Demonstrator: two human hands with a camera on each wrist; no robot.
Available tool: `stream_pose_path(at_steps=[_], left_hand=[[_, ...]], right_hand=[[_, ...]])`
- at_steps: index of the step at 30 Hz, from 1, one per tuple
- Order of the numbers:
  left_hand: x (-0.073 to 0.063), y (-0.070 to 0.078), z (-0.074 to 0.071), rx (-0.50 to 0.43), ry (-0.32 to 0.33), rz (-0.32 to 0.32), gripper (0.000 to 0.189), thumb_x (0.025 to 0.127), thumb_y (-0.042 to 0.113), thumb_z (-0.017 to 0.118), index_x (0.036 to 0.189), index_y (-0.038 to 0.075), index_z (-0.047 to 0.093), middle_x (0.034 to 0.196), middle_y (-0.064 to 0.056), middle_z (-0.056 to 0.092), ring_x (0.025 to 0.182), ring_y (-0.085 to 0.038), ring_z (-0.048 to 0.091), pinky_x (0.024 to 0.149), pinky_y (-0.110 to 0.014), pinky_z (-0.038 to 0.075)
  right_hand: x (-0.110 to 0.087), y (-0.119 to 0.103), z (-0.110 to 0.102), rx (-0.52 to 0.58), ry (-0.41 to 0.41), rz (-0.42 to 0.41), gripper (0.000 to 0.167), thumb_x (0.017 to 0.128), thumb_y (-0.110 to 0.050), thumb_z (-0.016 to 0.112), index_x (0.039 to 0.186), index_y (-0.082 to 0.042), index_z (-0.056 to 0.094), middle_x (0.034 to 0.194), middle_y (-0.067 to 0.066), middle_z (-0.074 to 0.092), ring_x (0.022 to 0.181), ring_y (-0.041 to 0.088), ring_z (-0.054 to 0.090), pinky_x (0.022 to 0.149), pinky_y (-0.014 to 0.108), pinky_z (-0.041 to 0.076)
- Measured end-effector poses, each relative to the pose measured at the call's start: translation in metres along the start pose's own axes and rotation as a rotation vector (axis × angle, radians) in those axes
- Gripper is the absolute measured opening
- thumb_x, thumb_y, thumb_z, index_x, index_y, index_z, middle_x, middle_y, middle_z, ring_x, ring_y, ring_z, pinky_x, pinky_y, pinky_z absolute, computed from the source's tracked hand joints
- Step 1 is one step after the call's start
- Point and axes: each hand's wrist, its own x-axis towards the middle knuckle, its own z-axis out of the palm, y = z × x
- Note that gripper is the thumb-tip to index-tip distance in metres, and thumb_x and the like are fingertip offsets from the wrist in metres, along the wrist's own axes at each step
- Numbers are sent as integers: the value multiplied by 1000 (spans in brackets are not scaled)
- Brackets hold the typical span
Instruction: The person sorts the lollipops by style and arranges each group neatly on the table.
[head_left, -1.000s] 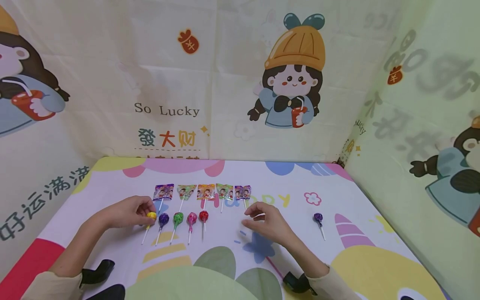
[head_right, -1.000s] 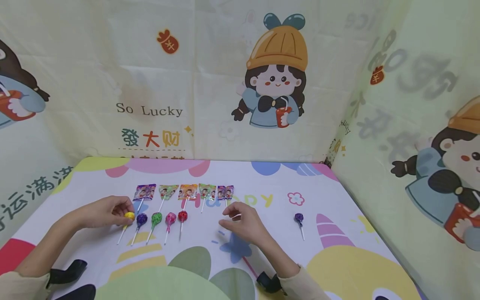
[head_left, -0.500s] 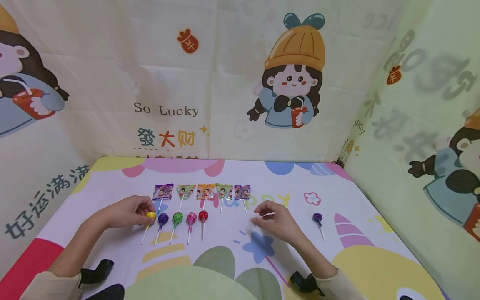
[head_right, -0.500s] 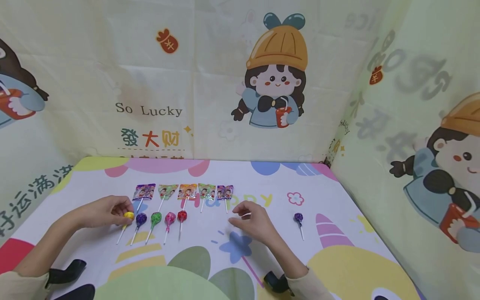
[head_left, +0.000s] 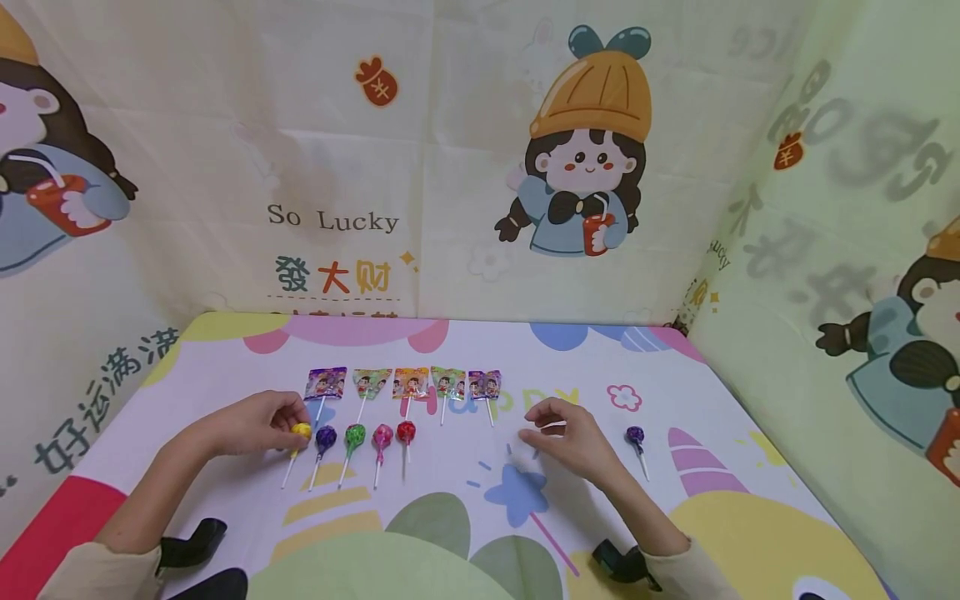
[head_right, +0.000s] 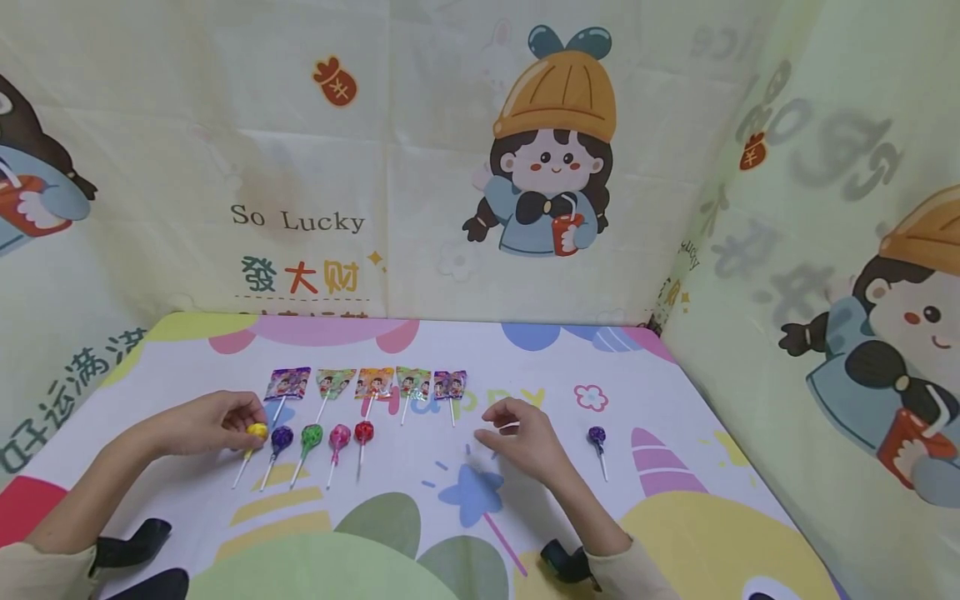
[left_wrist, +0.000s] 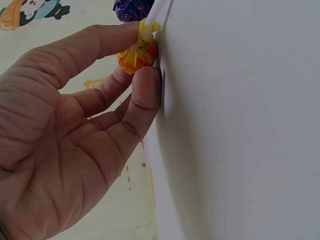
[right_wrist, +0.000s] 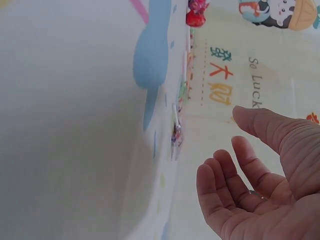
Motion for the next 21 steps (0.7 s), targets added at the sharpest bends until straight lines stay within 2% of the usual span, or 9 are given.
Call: stream_pose_path(at_steps=[4, 21], left_hand=[[-1, 2, -1, 1, 1, -2, 31, 85, 18, 83, 104, 5, 63, 88, -5, 56, 85, -21, 53, 71, -27, 52], [0, 1, 0, -3, -2, -11, 31, 85, 17, 84, 103, 5, 62, 87, -6, 56, 84, -22, 52, 70, -27, 53]], right_hand=[[-2, 3, -7, 11, 23, -3, 28, 86, -14, 83, 103, 3, 68, 101, 16, 70, 96, 24, 67, 91, 43, 57], [-13, 12, -35, -58, 117, 41, 28, 87, -15, 83, 104, 2, 69, 104, 17, 71, 100, 25, 68, 92, 41, 57]])
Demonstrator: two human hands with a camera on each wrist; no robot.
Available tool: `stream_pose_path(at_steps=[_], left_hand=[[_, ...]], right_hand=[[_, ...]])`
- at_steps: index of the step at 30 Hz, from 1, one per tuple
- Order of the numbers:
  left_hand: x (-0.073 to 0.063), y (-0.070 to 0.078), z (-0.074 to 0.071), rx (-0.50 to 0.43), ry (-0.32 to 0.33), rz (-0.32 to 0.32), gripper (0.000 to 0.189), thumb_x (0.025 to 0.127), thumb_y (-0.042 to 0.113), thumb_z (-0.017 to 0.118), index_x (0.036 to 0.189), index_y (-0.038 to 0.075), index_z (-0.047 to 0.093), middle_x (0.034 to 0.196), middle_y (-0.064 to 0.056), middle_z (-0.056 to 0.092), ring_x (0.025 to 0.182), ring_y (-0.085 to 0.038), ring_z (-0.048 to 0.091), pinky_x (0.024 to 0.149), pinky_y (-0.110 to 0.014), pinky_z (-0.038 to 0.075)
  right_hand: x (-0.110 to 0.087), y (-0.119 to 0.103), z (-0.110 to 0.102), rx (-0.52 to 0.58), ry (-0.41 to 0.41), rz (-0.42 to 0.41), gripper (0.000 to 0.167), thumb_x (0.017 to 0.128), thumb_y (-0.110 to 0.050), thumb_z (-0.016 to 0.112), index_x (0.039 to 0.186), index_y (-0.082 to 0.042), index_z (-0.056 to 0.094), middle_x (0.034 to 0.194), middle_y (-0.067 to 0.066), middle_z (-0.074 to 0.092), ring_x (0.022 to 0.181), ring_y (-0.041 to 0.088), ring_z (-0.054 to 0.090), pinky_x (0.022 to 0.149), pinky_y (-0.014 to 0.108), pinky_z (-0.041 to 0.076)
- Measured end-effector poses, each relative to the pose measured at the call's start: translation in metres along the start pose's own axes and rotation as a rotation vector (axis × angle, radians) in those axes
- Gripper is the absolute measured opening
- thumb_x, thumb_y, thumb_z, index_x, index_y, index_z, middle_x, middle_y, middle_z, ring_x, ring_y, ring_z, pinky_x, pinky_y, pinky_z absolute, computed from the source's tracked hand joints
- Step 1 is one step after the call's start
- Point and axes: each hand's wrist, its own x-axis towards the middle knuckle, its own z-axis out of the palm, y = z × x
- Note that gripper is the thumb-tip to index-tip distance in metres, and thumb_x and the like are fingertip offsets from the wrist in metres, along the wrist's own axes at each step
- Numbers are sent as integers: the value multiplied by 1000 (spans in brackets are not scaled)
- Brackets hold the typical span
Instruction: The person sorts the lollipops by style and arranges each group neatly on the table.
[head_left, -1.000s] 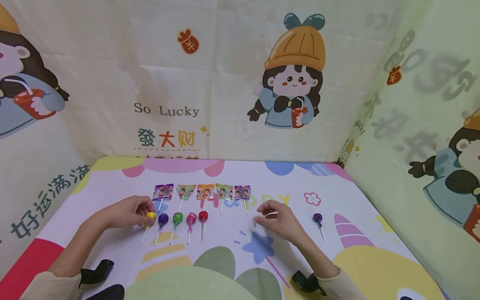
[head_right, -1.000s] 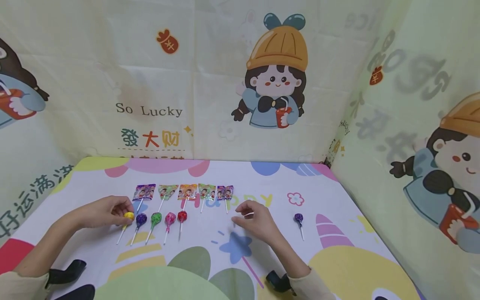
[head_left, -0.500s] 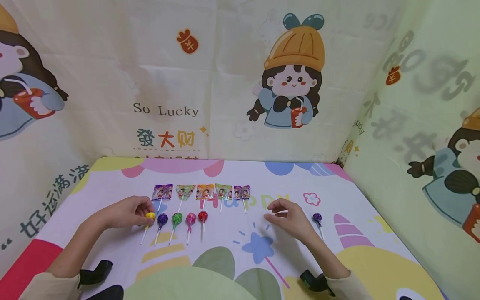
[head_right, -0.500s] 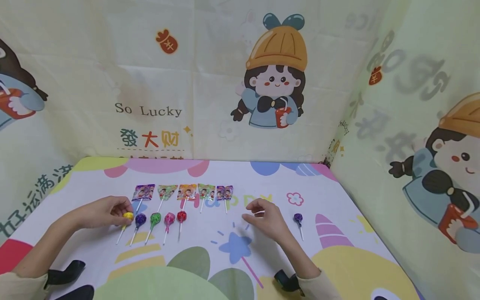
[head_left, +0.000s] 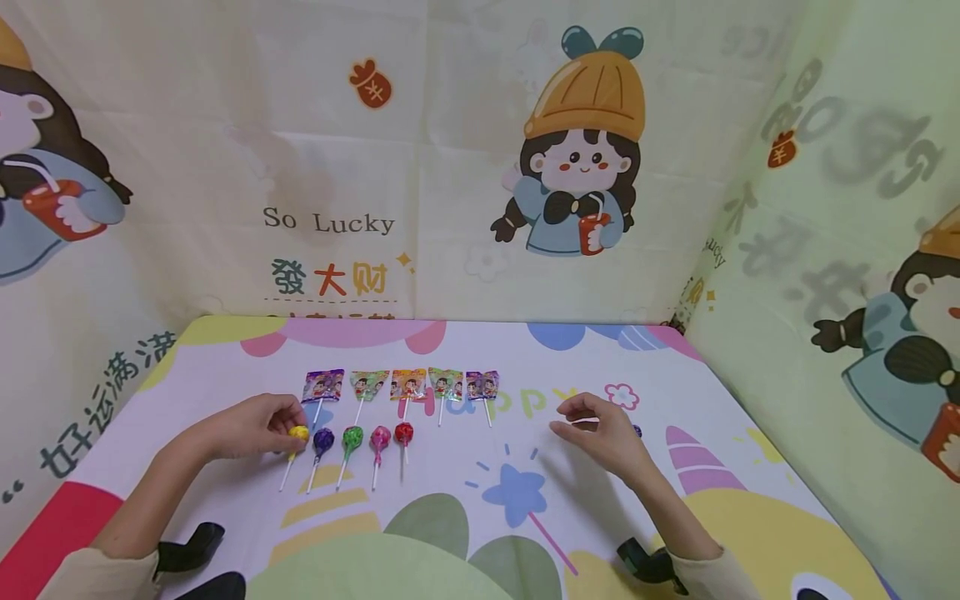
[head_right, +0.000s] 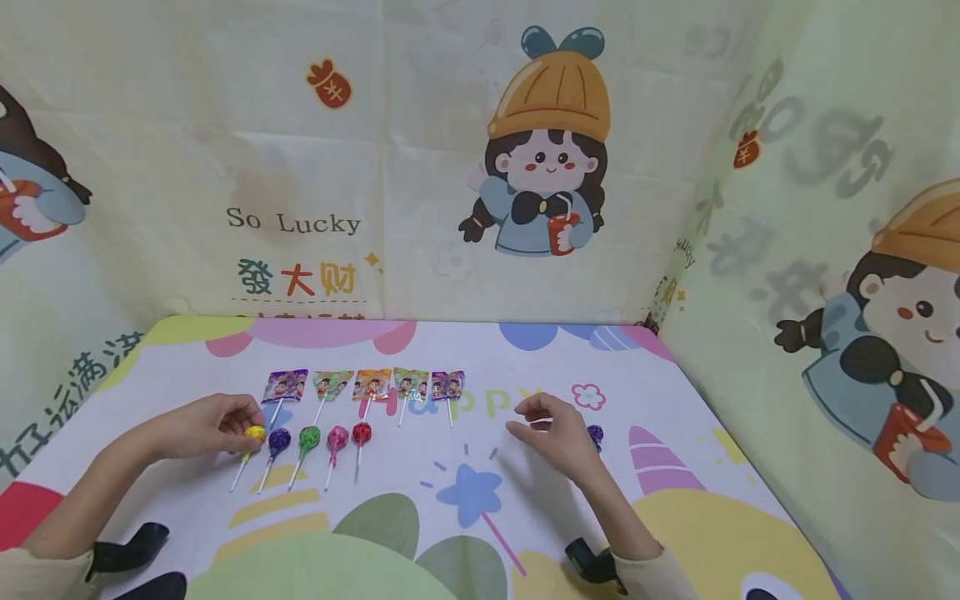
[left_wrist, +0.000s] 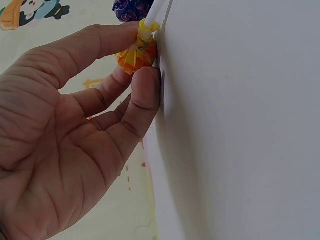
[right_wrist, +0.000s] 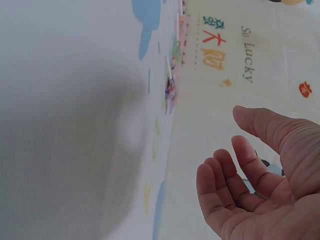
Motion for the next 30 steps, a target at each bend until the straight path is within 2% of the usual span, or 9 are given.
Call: stream_pose_path(at_steps=[9, 17, 25, 30], left_hand=[[0, -1, 0, 3, -1, 1, 31, 85, 17, 84, 103, 5, 62, 87, -6, 56, 85, -21, 52, 71, -28, 53], [1, -1, -1, 12, 4, 2, 32, 84, 18, 84, 103, 5, 62, 87, -6, 56, 84, -22, 53, 71, -28, 53], [0, 0, -2, 9, 3, 1, 31, 85, 18, 84, 103, 5, 62, 88, -5, 56, 84, -21, 53, 71, -27, 53], [0, 0, -2, 10, 2, 15, 31, 85, 19, 84, 103, 5, 62, 87, -6, 56, 84, -22, 52, 70, -27, 52]], right_hand=[[0, 8, -15, -27, 58, 31, 27, 86, -14, 84, 104, 0, 70, 102, 11, 70, 100, 25, 68, 92, 39, 57], [-2, 19, -31, -38, 108, 58, 32, 88, -18, 83, 107, 3, 69, 105, 13, 70, 98, 22, 69, 84, 16, 53], [-6, 23, -47, -49, 136, 116, 38, 89, -24, 82, 112, 3, 67, 112, 16, 70, 98, 18, 68, 79, 17, 53], [-6, 31, -57, -73, 143, 151, 39, 90, -28, 81, 113, 1, 67, 109, 12, 70, 97, 13, 68, 75, 18, 54]])
